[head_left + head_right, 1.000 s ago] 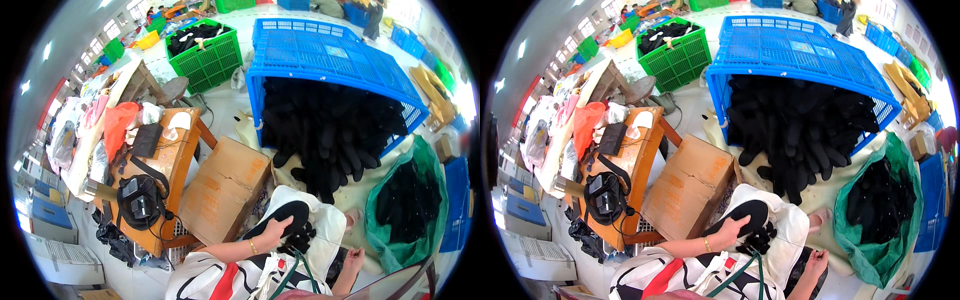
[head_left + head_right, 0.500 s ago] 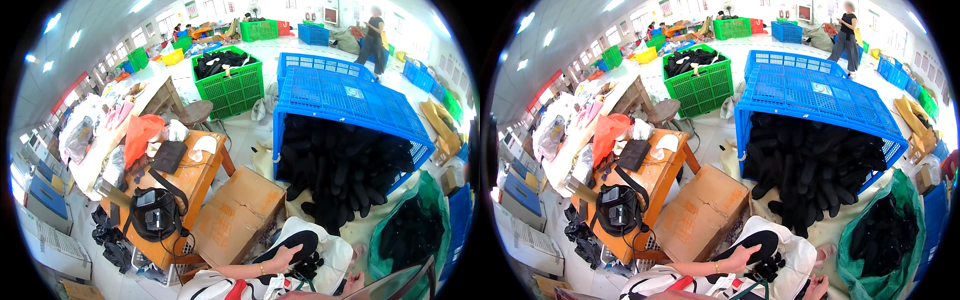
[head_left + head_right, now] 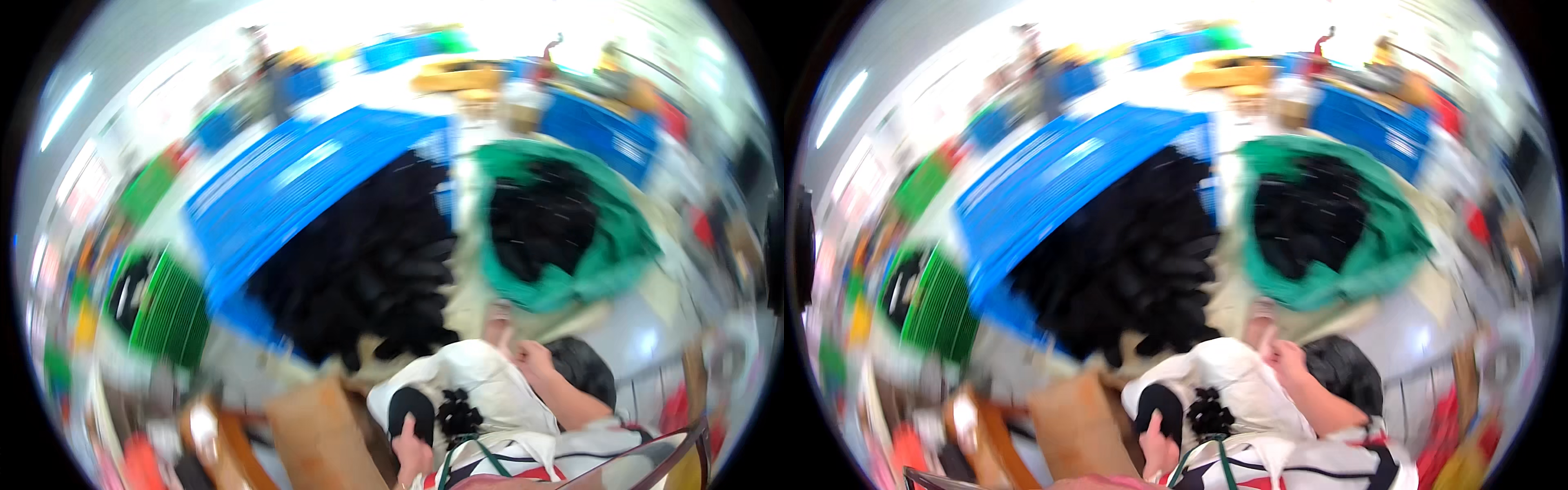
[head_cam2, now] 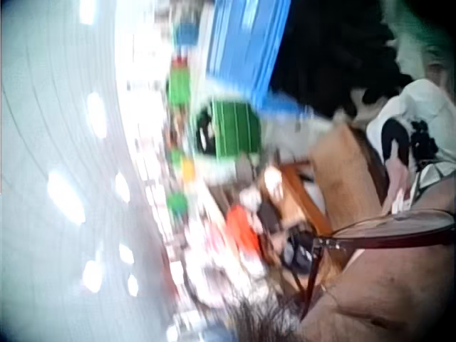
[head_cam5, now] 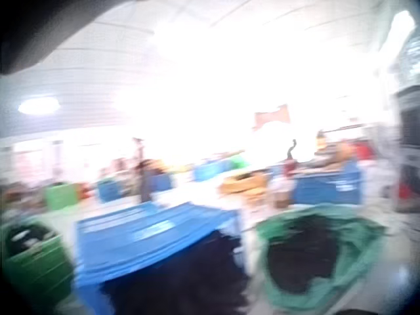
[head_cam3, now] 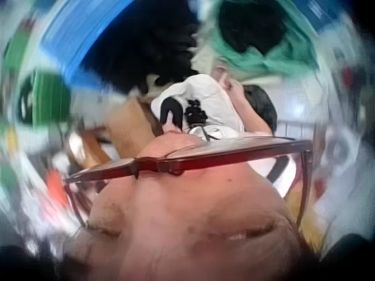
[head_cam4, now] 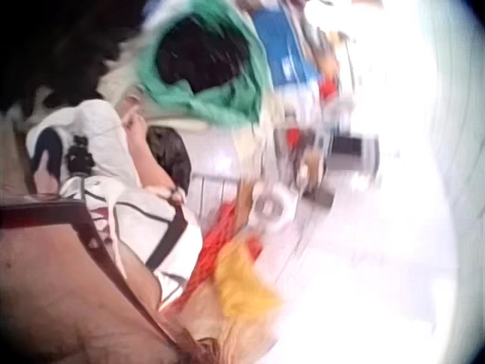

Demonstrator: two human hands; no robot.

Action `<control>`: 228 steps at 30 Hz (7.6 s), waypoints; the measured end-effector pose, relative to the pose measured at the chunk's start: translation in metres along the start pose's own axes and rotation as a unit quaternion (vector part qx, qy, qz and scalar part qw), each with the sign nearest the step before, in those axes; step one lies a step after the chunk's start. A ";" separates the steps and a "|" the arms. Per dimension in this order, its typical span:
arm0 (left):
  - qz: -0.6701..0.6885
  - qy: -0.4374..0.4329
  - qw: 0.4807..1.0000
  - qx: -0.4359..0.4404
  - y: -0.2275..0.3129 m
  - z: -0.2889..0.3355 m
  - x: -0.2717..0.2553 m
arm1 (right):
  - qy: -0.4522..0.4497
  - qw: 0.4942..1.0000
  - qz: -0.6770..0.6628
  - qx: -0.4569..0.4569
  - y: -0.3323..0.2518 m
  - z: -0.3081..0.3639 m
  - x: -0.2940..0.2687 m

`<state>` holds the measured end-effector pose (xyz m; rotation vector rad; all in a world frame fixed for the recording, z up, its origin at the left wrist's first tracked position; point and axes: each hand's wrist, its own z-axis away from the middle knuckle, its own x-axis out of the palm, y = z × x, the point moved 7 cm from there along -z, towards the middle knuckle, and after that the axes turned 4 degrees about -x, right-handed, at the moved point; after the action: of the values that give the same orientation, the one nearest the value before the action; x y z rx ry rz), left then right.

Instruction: The person sits on the floor and sews black gloves using a needle and thread. They handle the gloves one at a time, stitching the edges while holding the items on their lap. The workspace includes blue crates filled with gloves and a green bag nearby.

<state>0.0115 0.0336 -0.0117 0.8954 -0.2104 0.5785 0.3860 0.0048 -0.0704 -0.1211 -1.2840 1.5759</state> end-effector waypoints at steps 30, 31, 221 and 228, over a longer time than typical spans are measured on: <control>-0.048 -0.034 0.998 -0.039 -0.020 -0.004 0.016 | 0.050 0.997 -0.030 0.050 0.007 0.008 -0.038; -0.050 -0.025 0.998 -0.037 -0.018 -0.002 0.018 | 0.048 0.997 -0.029 0.052 0.007 0.009 -0.037; -0.731 -0.535 0.419 0.059 -0.064 -0.008 0.142 | 0.152 0.977 -0.026 -0.147 -0.059 -0.015 -0.082; -0.682 -0.453 0.524 0.235 -0.034 0.017 0.137 | 0.149 0.978 0.007 -0.146 -0.057 -0.013 -0.084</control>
<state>0.1456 0.0564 0.0316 1.4983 -0.2062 -1.4786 0.4679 -0.0564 -0.0742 -0.5331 -1.2660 1.3132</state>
